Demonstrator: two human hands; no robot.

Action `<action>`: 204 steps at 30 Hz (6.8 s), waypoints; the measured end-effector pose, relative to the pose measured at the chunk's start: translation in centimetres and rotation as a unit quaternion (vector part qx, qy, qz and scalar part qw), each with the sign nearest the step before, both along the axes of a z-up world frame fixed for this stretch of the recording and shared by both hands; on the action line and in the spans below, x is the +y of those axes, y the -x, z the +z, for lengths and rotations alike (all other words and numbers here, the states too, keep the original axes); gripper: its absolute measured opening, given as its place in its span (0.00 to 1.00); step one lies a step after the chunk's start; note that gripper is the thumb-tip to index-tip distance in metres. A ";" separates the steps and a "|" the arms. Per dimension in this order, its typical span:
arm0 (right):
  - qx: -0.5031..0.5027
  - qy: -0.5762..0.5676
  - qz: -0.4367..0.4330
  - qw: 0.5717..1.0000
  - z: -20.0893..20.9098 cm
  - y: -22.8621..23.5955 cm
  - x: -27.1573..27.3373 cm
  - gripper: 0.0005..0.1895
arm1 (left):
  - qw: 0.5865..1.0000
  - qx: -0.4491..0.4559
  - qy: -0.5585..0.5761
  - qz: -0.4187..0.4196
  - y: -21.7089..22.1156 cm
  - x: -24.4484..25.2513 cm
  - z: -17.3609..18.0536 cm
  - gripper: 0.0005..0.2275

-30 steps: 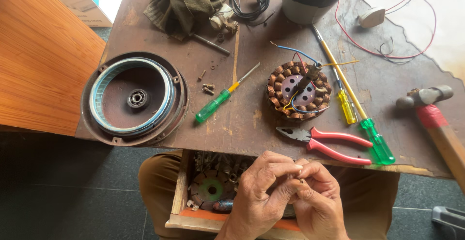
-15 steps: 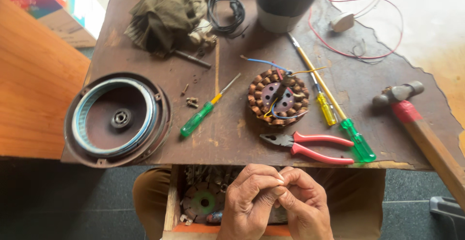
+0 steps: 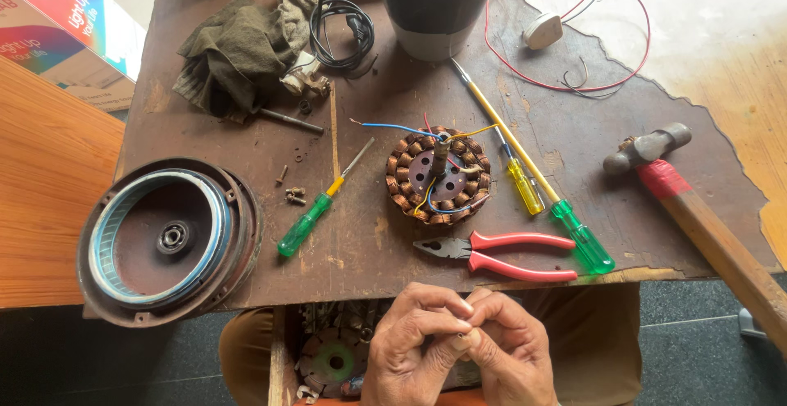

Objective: The person wires a fan stator by hand and using pliers, twisting wires together and adjusting the copper windings on a wooden workbench.

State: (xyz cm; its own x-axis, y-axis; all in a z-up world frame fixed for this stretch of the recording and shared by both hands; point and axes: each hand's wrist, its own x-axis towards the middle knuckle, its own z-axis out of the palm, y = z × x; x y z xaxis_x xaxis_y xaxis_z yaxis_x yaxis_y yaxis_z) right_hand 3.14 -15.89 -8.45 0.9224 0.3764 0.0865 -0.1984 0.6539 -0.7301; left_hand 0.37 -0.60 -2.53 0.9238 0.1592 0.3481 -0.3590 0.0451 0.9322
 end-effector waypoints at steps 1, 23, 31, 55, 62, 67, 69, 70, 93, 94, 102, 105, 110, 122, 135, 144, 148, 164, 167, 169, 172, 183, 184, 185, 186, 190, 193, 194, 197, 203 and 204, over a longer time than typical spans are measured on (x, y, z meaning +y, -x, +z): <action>0.009 0.012 0.012 1.000 0.0 0.0 -0.1 0.08 | 1.000 -0.001 0.006 0.010 0.0 -0.1 0.0 0.07; -0.532 0.633 -0.226 0.515 14.9 -11.4 2.1 0.12 | 0.976 -0.025 -0.124 0.180 0.3 3.9 1.2 0.07; -0.420 0.604 -0.256 0.628 14.2 -11.5 3.4 0.17 | 0.984 -0.016 -0.084 0.155 0.9 4.8 1.5 0.07; -0.356 0.407 -0.300 0.786 11.9 -11.8 0.3 0.12 | 0.934 -0.149 -0.260 0.196 -8.5 3.7 4.4 0.10; -0.394 0.442 -0.228 0.773 12.4 -10.6 1.0 0.13 | 0.916 -0.171 -0.324 0.161 -10.0 3.6 4.9 0.13; -0.458 0.468 -0.216 0.724 13.2 -11.0 1.8 0.17 | 0.922 -0.178 -0.315 0.140 -9.9 3.5 4.9 0.12; -0.462 0.464 -0.208 0.727 13.3 -11.2 2.0 0.18 | 0.923 -0.180 -0.313 0.134 -9.9 3.6 4.8 0.12; -0.463 0.462 -0.204 0.728 13.3 -11.4 2.0 0.19 | 0.922 -0.179 -0.315 0.134 -9.9 3.6 4.7 0.12; -0.349 0.481 -0.289 0.750 12.3 -11.0 1.6 0.07 | 0.928 -0.168 -0.305 0.134 -9.9 3.3 4.0 0.10; -0.311 0.468 -0.308 0.768 12.1 -10.9 1.3 0.08 | 0.928 -0.166 -0.304 0.135 -10.0 3.3 4.0 0.10; -0.477 0.501 -0.281 0.665 11.7 -10.2 1.5 0.14 | 0.932 -0.164 -0.297 0.124 -10.1 3.3 4.3 0.11; -0.486 0.494 -0.266 0.670 12.0 -10.7 1.8 0.16 | 0.933 -0.169 -0.293 0.126 -10.1 3.3 4.4 0.11; -0.450 0.461 -0.247 0.724 11.9 -10.9 2.2 0.17 | 0.950 -0.171 -0.227 0.131 -9.9 3.5 4.8 0.10; -0.365 0.388 -0.194 0.824 11.9 -10.4 4.7 0.14 | 0.991 -0.017 -0.033 0.130 -8.4 3.6 4.8 0.05; -0.409 0.490 -0.251 0.728 13.7 -10.4 2.3 0.09 | 0.949 -0.126 -0.259 0.126 -10.0 3.1 4.3 0.09; -0.426 0.480 -0.206 0.739 14.4 -10.6 2.6 0.12 | 0.935 -0.150 -0.291 0.137 -9.9 3.2 4.3 0.11; -0.320 0.371 -0.226 0.842 12.8 -10.1 1.0 0.06 | 0.942 -0.131 -0.276 0.136 -9.7 3.1 4.4 0.12; -0.104 0.238 -0.159 0.952 9.7 -8.8 -0.7 0.16 | 0.946 -0.118 -0.266 0.140 -9.0 3.0 3.9 0.21; -0.106 0.309 -0.172 0.929 9.4 -8.5 -0.7 0.14 | 0.969 -0.097 -0.211 0.078 -9.2 3.1 3.6 0.20; -0.085 0.326 -0.173 0.926 9.4 -8.2 -0.7 0.12 | 0.977 -0.087 -0.178 0.073 -9.4 3.0 3.5 0.16; -0.130 0.332 -0.180 0.917 9.8 -8.4 -0.8 0.11 | 0.975 -0.098 -0.182 0.077 -9.6 3.1 3.5 0.11; -0.223 0.380 -0.196 0.876 10.6 -8.5 -0.8 0.13 | 0.944 -0.151 -0.279 0.088 -9.5 3.1 4.8 0.10; -0.219 0.376 -0.196 0.879 10.5 -8.5 -0.8 0.13 | 0.945 -0.148 -0.279 0.087 -9.6 3.1 4.9 0.10; -0.210 0.373 -0.197 0.882 10.3 -8.5 -0.9 0.14 | 0.946 -0.144 -0.278 0.086 -9.6 3.0 4.9 0.10; -0.202 0.370 -0.199 0.885 10.2 -8.6 -0.8 0.14 | 0.946 -0.146 -0.277 0.084 -9.5 3.0 4.8 0.10; -0.168 0.314 -0.186 0.916 9.3 -9.0 -0.6 0.13 | 0.950 -0.150 -0.262 0.078 -9.6 2.8 4.4 0.10; -0.196 0.329 -0.184 0.905 9.1 -9.2 -0.6 0.13 | 0.953 -0.155 -0.249 0.079 -9.6 2.7 4.0 0.11; -0.214 0.344 -0.188 0.895 9.2 -9.2 -0.6 0.12 | 0.953 -0.158 -0.246 0.080 -9.6 2.6 3.8 0.11; -0.250 0.371 -0.189 0.874 9.5 -9.2 -0.6 0.12 | 0.954 -0.159 -0.236 0.096 -9.7 2.4 3.5 0.11; -0.255 0.368 -0.177 0.876 9.8 -9.2 -0.5 0.10 | 0.955 -0.154 -0.235 0.099 -9.6 2.3 3.5 0.11; -0.254 0.366 -0.176 0.878 9.8 -9.2 -0.4 0.10 | 0.954 -0.156 -0.235 0.100 -9.6 2.2 3.5 0.11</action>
State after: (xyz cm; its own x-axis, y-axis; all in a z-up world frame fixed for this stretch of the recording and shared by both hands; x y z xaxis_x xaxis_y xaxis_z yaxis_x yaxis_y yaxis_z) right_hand 12.35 -16.34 1.31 0.9048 0.2028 0.3745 0.3950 -0.0707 -0.9160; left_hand 9.94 1.65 1.00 0.7305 0.0806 0.6782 -0.5804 -0.4502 0.6786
